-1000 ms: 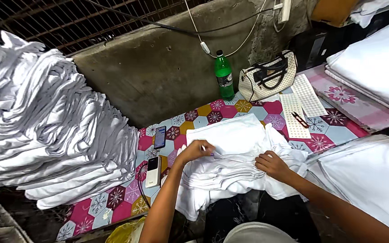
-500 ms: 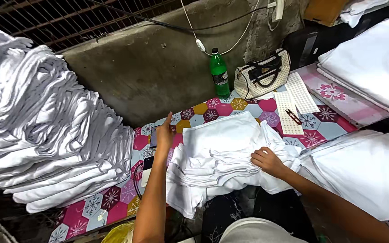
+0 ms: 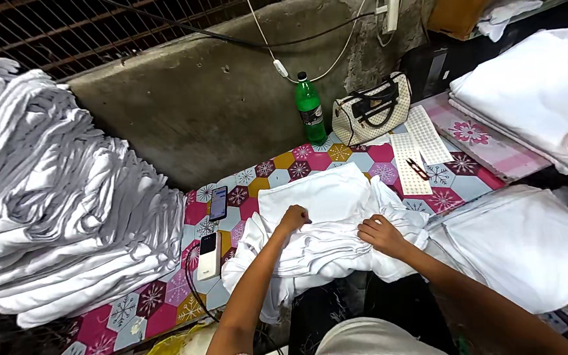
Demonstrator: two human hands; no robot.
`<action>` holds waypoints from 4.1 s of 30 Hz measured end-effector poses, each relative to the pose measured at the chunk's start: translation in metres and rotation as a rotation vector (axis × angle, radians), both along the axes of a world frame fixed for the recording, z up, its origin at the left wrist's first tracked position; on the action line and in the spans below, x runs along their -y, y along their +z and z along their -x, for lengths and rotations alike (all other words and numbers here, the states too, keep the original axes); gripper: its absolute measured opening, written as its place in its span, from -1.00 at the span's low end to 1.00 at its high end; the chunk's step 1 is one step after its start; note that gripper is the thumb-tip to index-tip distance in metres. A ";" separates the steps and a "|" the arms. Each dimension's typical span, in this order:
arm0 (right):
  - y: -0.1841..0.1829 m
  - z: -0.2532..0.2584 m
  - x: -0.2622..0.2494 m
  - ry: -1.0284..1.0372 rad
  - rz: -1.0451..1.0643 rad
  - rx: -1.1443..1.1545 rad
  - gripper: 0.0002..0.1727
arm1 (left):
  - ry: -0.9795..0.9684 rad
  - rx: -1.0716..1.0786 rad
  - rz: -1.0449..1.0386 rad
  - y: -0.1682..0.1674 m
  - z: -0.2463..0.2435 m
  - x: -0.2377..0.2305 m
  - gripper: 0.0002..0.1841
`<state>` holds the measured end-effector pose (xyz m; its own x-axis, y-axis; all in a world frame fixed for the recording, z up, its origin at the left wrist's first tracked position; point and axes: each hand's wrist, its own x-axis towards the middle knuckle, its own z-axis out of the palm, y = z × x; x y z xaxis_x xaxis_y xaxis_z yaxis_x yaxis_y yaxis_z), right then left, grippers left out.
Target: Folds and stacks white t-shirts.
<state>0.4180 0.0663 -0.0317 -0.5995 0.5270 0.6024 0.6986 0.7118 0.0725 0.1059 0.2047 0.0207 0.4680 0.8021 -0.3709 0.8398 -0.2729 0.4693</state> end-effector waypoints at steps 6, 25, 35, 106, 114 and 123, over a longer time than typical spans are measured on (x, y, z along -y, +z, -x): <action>-0.001 0.000 0.000 -0.003 -0.015 -0.028 -0.82 | 0.350 0.010 -0.493 0.070 0.016 -0.010 -0.62; -0.001 0.001 0.000 -0.007 -0.025 -0.040 -0.84 | 0.644 0.945 -0.196 0.071 -0.021 0.048 -0.82; -0.004 0.000 -0.003 -0.007 -0.049 -0.040 -0.84 | 0.106 0.326 -0.319 0.076 0.030 0.056 -0.01; 0.103 -0.039 0.018 0.312 0.479 0.014 -0.80 | -0.638 0.131 -0.535 0.069 0.121 0.153 -0.62; 0.118 -0.028 0.053 0.157 0.523 0.357 -0.70 | -0.494 -0.175 -0.419 0.070 0.117 0.204 -0.59; 0.183 -0.026 0.067 0.143 0.412 0.042 -0.72 | -0.170 -0.091 -0.399 0.175 0.131 0.211 -0.61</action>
<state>0.4437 -0.0004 0.1517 -0.7033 0.6281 0.3329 0.5934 0.7766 -0.2116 -0.0253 -0.0062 0.1960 0.5854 0.8054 -0.0931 0.8003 -0.5556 0.2256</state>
